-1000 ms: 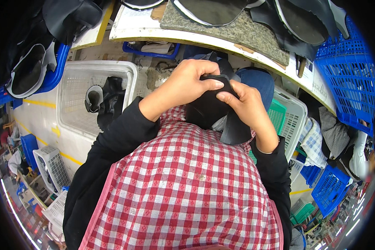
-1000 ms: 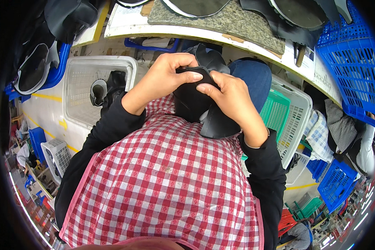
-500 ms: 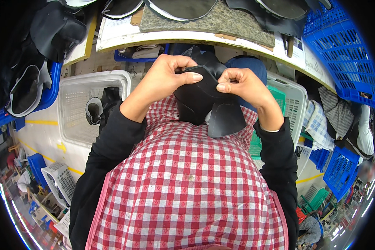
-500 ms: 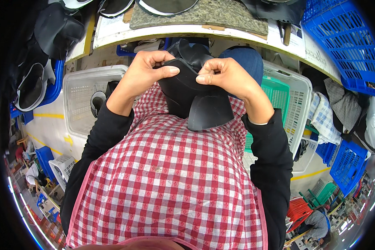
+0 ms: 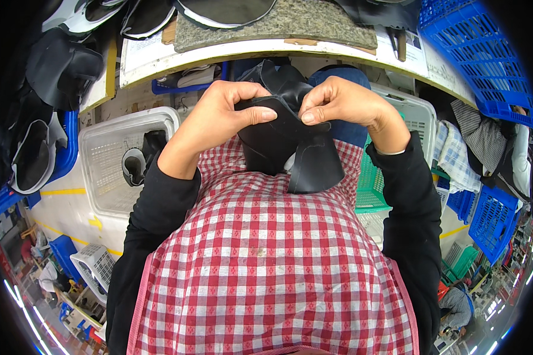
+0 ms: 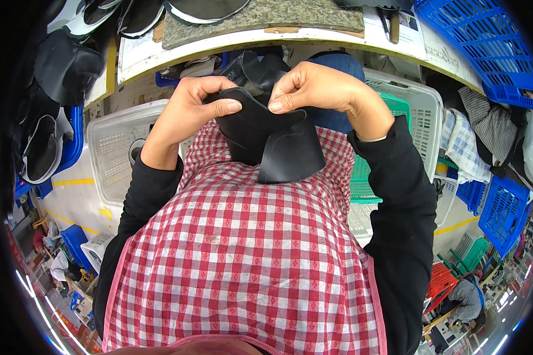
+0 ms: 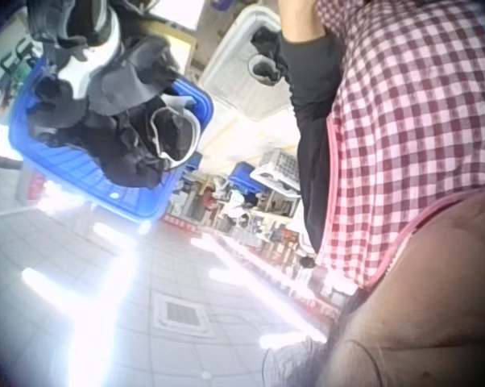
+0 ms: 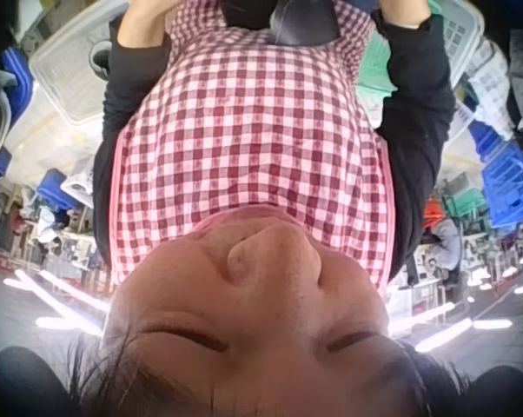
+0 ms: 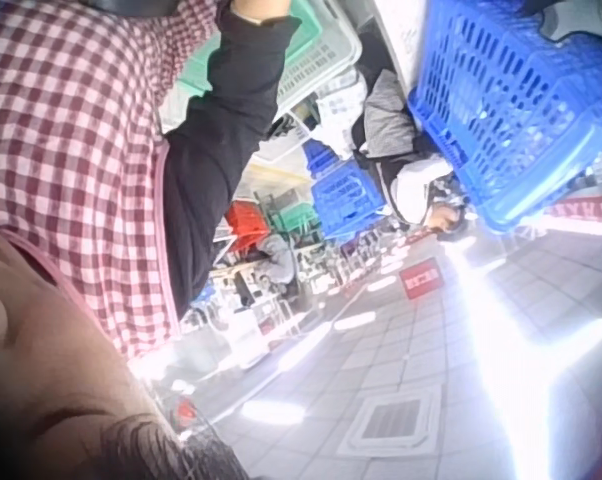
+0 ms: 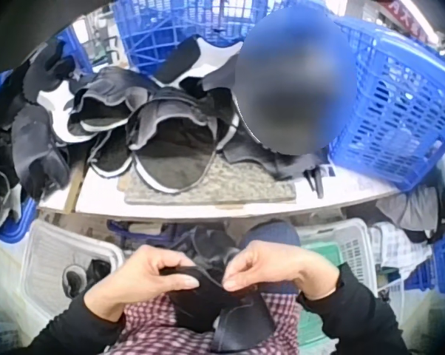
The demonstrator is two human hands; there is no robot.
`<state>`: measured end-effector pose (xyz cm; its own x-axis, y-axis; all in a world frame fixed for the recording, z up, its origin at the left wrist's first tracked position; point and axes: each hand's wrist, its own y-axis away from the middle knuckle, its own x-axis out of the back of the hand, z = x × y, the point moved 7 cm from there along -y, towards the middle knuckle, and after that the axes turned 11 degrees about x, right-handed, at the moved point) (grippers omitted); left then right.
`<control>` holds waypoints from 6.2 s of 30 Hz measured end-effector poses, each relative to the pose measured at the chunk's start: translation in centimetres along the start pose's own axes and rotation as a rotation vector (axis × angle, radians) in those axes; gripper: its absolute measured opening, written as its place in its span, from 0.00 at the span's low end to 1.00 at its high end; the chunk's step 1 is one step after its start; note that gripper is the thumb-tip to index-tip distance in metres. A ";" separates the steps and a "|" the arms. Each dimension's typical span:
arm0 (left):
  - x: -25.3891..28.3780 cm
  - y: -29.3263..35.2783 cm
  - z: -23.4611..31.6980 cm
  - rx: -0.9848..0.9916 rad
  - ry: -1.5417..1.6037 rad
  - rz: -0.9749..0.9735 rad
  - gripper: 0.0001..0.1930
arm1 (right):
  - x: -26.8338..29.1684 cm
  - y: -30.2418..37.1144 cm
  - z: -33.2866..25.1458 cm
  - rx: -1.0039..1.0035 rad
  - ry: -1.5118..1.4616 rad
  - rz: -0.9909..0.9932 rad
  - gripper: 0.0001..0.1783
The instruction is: The person uses a hammer to tap and shape the upper part of a black shoe on a workbench, then uses a pointed tool to adjust the shoe's interior and edges. The person repeatedly picks up and repositions shoe parts while working.
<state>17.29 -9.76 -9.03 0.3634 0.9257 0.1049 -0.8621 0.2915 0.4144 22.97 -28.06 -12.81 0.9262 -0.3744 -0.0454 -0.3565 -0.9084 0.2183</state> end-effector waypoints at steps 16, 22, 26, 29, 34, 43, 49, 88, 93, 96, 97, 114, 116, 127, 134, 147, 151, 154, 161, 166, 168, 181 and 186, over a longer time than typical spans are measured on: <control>0.8 -1.9 -1.3 -0.029 0.008 0.116 0.10 | -2.9 1.8 -4.0 0.294 1.187 0.608 0.08; 0.6 -2.4 -1.6 0.007 0.022 0.089 0.14 | 0.8 2.2 -4.5 0.049 0.932 0.767 0.08; 0.5 -2.2 -1.4 -0.041 -0.005 0.104 0.15 | 1.0 0.7 -5.8 0.196 0.600 0.640 0.10; 1.0 -1.7 -1.6 -0.097 0.005 0.119 0.14 | -2.3 -1.6 -4.1 0.142 0.738 0.380 0.16; 1.2 -0.7 -3.1 -0.088 0.113 0.113 0.11 | -3.5 -1.3 -2.2 0.143 0.576 0.566 0.17; 7.1 1.3 1.7 -0.462 0.276 0.234 0.08 | -5.6 4.5 -11.8 0.462 0.926 0.566 0.12; 16.4 -2.8 8.0 -1.036 0.752 -0.775 0.22 | -2.0 10.7 -17.5 0.584 0.559 0.835 0.15; -3.6 -0.4 6.5 -0.522 -0.151 -0.501 0.16 | -2.4 4.9 -10.0 0.391 0.285 0.215 0.11; -3.7 -2.5 3.5 -0.226 0.151 -0.502 0.10 | -2.7 4.2 -10.8 0.274 0.771 0.320 0.16; -3.8 -3.8 1.4 -0.173 0.487 -0.502 0.08 | -2.2 4.5 -9.9 0.306 0.812 0.335 0.17; -3.8 -4.1 0.6 -0.189 0.487 -0.486 0.08 | -1.8 4.6 -9.0 0.318 0.743 0.328 0.16; 7.1 -1.1 -1.9 -0.187 -0.409 0.636 0.16 | 3.3 8.5 -6.2 0.299 0.534 0.450 0.09; 8.6 -0.5 -1.4 0.055 -0.686 0.839 0.15 | 3.0 8.5 -7.9 0.366 0.546 0.430 0.12; -3.8 2.7 7.7 -0.585 -0.544 0.241 0.31 | 3.2 7.0 -10.1 0.219 0.707 0.424 0.24; -3.4 0.4 8.7 -0.483 -0.443 0.182 0.13 | 4.2 7.2 -9.3 0.238 0.747 0.375 0.25; -5.8 -1.1 8.1 -0.579 -0.723 0.362 0.15 | 5.0 6.7 -8.8 0.269 0.750 0.333 0.30; -2.8 -3.1 6.6 -0.659 -0.692 0.407 0.05 | 4.2 7.9 -9.0 0.287 0.834 0.349 0.31; 5.4 -5.5 3.2 -0.132 -0.410 0.737 0.15 | 3.3 8.8 -7.6 0.284 0.815 0.358 0.27; -0.3 -5.1 4.2 -0.521 -1.148 0.913 0.28 | 2.8 8.7 -6.9 0.130 0.724 0.529 0.24; -6.2 -0.8 5.9 -0.826 -0.357 0.368 0.31 | 2.3 8.3 -7.9 0.139 0.755 0.537 0.23; -6.8 -1.8 5.7 -0.722 -0.349 0.274 0.32 | 1.8 8.1 -7.8 0.124 0.737 0.541 0.22; -1.3 4.5 2.9 -0.902 -0.669 0.458 0.14 | -4.0 7.4 -8.6 0.316 0.822 0.779 0.23; -1.6 3.8 1.8 -0.925 -0.655 0.435 0.13 | -3.4 7.3 -5.6 0.241 0.751 0.782 0.23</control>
<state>14.12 -10.54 -6.02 -0.1403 0.7697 0.6228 -0.7854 0.2965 -0.5433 17.89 -32.34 -5.58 0.2457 -0.7265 0.6417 -0.8144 -0.5138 -0.2699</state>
